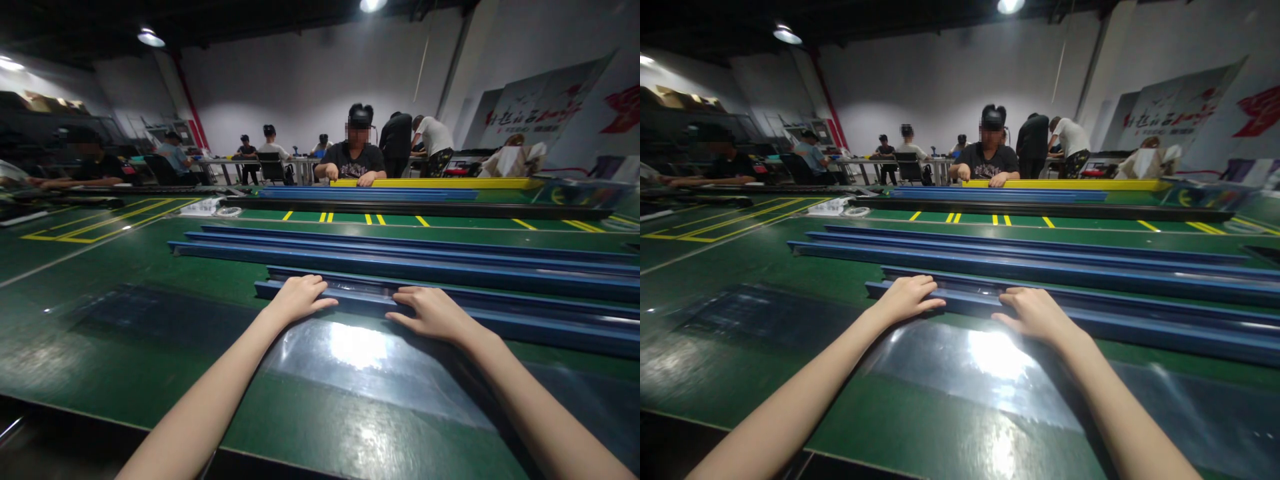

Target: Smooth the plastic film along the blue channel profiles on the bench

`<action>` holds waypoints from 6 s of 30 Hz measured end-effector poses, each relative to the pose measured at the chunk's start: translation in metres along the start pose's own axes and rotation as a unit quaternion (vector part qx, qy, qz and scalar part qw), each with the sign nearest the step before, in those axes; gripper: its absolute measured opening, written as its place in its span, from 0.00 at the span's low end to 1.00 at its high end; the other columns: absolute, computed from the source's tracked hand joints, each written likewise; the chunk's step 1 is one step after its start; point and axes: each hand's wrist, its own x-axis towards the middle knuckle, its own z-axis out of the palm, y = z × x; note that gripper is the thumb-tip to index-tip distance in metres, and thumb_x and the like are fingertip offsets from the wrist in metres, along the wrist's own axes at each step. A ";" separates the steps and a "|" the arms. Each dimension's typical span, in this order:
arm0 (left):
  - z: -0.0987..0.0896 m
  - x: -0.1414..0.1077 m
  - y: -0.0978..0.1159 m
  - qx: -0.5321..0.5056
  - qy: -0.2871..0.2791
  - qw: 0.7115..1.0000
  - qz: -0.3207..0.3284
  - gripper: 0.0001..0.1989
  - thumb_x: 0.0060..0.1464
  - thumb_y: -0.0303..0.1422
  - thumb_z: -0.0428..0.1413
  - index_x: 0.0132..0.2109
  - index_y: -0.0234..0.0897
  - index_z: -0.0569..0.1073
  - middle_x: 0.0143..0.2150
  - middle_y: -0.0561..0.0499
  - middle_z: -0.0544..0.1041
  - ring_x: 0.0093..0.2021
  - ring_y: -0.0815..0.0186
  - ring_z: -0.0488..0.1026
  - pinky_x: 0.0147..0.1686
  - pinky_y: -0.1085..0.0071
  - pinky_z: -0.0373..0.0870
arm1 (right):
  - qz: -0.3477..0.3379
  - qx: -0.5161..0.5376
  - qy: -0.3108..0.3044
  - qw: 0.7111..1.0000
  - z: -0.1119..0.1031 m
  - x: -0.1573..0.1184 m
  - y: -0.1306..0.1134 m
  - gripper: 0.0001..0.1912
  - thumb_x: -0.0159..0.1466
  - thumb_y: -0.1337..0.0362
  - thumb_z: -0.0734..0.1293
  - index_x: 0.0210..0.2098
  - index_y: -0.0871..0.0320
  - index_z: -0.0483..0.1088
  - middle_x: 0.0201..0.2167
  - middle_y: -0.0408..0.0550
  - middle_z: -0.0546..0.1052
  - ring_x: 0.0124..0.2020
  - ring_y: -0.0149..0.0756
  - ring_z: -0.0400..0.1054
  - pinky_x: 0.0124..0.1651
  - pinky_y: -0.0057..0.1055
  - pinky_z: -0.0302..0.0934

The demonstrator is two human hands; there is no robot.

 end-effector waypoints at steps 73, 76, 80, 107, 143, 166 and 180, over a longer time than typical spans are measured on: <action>-0.021 -0.032 -0.044 -0.053 -0.089 0.992 -0.077 0.20 0.49 0.49 0.49 0.39 0.39 0.71 0.38 0.52 0.71 0.38 0.65 0.70 0.34 0.74 0.63 | -0.084 0.024 -0.004 0.996 0.001 0.075 -0.063 0.25 0.62 0.51 0.49 0.30 0.59 0.70 0.29 0.48 0.71 0.29 0.32 0.65 0.30 0.27 0.52; -0.021 -0.032 -0.045 -0.052 -0.092 0.991 -0.082 0.21 0.49 0.50 0.48 0.39 0.38 0.71 0.38 0.51 0.71 0.38 0.64 0.70 0.35 0.73 0.63 | -0.085 0.012 -0.010 0.996 0.004 0.073 -0.063 0.24 0.62 0.51 0.50 0.29 0.59 0.70 0.30 0.48 0.71 0.29 0.32 0.65 0.30 0.27 0.52; -0.020 -0.033 -0.046 -0.054 -0.090 0.991 -0.086 0.22 0.49 0.51 0.47 0.39 0.38 0.71 0.38 0.51 0.71 0.38 0.64 0.70 0.35 0.74 0.63 | -0.079 0.022 -0.013 0.997 0.005 0.072 -0.063 0.23 0.62 0.52 0.50 0.30 0.59 0.70 0.31 0.49 0.71 0.31 0.33 0.66 0.32 0.27 0.53; -0.028 -0.036 -0.053 -0.100 -0.115 0.980 -0.130 0.23 0.46 0.52 0.49 0.38 0.39 0.72 0.39 0.51 0.71 0.38 0.64 0.69 0.34 0.73 0.62 | -0.075 0.054 -0.042 0.995 -0.002 0.085 -0.072 0.20 0.60 0.53 0.53 0.29 0.58 0.69 0.31 0.50 0.72 0.31 0.35 0.66 0.32 0.27 0.53; -0.032 -0.037 -0.059 -0.080 -0.107 0.972 -0.196 0.27 0.47 0.56 0.44 0.32 0.38 0.74 0.37 0.50 0.73 0.36 0.62 0.70 0.34 0.71 0.61 | -0.088 0.080 -0.027 0.993 0.002 0.089 -0.083 0.20 0.61 0.54 0.53 0.44 0.59 0.65 0.39 0.51 0.71 0.38 0.37 0.66 0.36 0.28 0.56; -0.003 0.052 0.060 -0.041 0.012 0.997 -0.058 0.18 0.58 0.39 0.39 0.44 0.33 0.67 0.41 0.47 0.71 0.41 0.61 0.66 0.41 0.64 0.61 | 0.075 -0.111 0.144 0.980 0.017 0.003 0.006 0.21 0.63 0.57 0.49 0.40 0.60 0.68 0.35 0.51 0.73 0.35 0.35 0.64 0.38 0.31 0.52; 0.004 0.069 0.080 -0.022 0.031 0.995 -0.096 0.16 0.56 0.33 0.39 0.34 0.33 0.70 0.33 0.46 0.73 0.36 0.61 0.70 0.36 0.65 0.63 | 0.116 -0.082 0.127 0.982 0.014 0.002 0.003 0.17 0.62 0.60 0.51 0.39 0.59 0.68 0.35 0.49 0.73 0.36 0.34 0.66 0.38 0.29 0.54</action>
